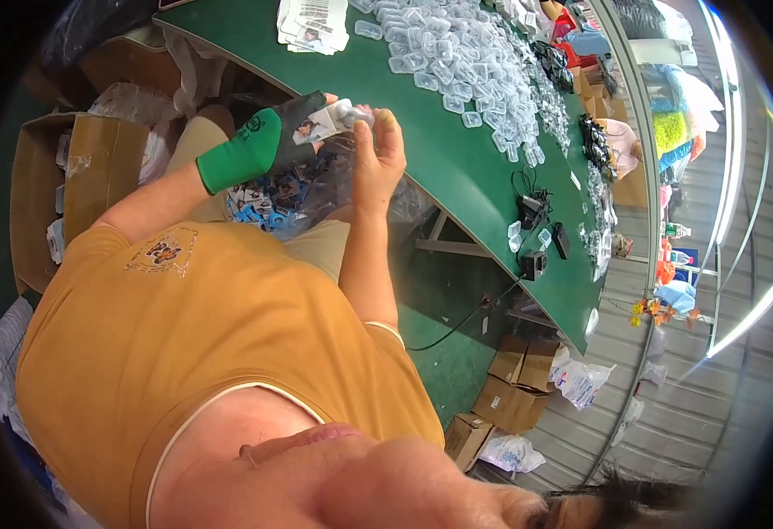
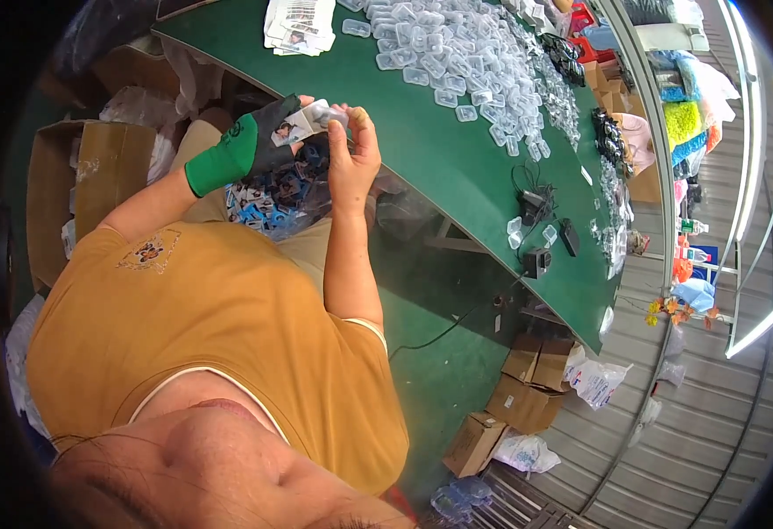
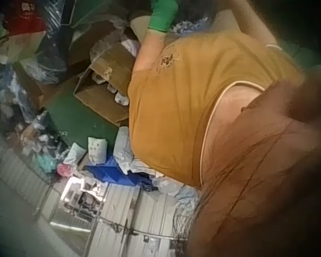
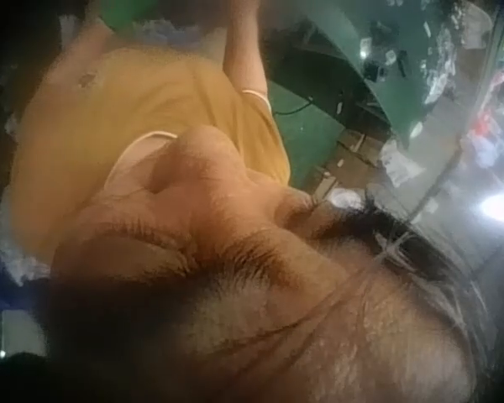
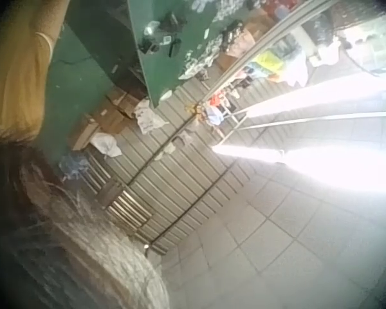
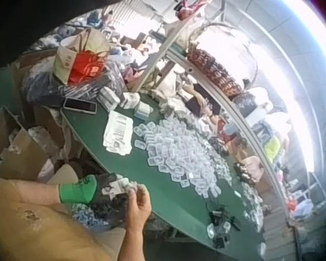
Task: Manually placing small toy components and stickers into clear plastic cases at a factory workbench.
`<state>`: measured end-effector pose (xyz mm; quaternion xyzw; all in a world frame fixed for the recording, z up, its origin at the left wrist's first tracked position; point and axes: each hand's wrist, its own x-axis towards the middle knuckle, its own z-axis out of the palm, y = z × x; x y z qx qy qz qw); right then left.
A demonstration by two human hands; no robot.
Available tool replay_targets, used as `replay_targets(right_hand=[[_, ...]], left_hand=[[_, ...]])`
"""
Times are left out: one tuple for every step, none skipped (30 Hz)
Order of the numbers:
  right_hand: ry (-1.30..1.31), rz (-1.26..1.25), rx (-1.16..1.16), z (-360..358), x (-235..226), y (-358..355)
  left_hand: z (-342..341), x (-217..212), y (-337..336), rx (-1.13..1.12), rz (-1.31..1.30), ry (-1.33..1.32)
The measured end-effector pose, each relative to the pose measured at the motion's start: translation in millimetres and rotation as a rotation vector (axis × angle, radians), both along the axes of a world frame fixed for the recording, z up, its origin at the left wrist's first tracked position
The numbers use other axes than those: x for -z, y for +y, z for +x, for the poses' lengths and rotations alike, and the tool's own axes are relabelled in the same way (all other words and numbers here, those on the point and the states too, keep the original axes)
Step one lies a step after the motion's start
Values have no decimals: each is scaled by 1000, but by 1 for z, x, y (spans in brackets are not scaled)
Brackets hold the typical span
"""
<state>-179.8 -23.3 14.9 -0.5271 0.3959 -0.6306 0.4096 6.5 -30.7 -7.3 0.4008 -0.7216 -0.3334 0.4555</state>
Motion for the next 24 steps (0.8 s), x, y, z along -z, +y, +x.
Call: replay_targets(right_hand=[[2, -1, 0, -5, -3, -2], [183, 1, 4, -10, -8, -3], [366, 4, 7, -11, -12, -2], [382, -24, 39, -6, -12, -1], [494, -7, 53, -1, -8, 2], [579, -82, 109, 3, -5, 5], [663, -158, 165, 6, -3, 8], [700, -204, 199, 10, -4, 11], [700, -209, 197, 15, -5, 15], [489, -162, 231, 20, -5, 18], [279, -114, 267, 23, -6, 20], [176, -98, 286, 19, 2, 16], [175, -102, 290, 12, 10, 15], [322, -147, 253, 12, 9, 17], [469, -191, 216, 13, 7, 20], [498, -213, 182, 21, 9, 23], [460, -205, 190, 27, 20, 24], [353, -107, 155, 35, 19, 28], [245, -9, 119, 41, 17, 31], [422, -123, 180, 38, 23, 27], [422, -125, 181, 31, 27, 25], [373, -69, 62, 22, 30, 23], [322, -9, -57, 18, 30, 22], [59, 55, -90, 15, 29, 20]], left_hand=[[0, 1, 0, 14, -59, -18], [0, 0, 2, 16, -59, -19], [-1, 0, 6, 30, -33, -43], [-2, -1, 8, 45, -7, -68], [-3, -1, 7, 47, -10, -68], [-3, 0, 6, 75, -35, -2], [-3, 1, 5, 103, -60, 63], [-5, 6, 4, 101, -63, 63], [-8, 12, 3, 70, -16, 131], [-8, 17, 2, 39, 31, 199], [-7, 10, 2, 41, 27, 199], [-5, -4, 5, 31, 124, 149], [-4, -13, 5, 20, 221, 98], [-4, -8, 4, 16, 220, 98], [-5, 2, 3, 21, 143, 180], [-4, 10, 1, 26, 67, 262], [-5, 13, 0, 32, 63, 261], [-4, 16, -1, 71, 97, 291], [-2, 20, -2, 109, 132, 321], [2, 21, -1, 110, 129, 321], [6, 22, 0, 105, 147, 266], [8, 22, 1, 100, 164, 210], [12, 16, 2, 99, 166, 209], [16, 3, 4, 139, 198, 114]])
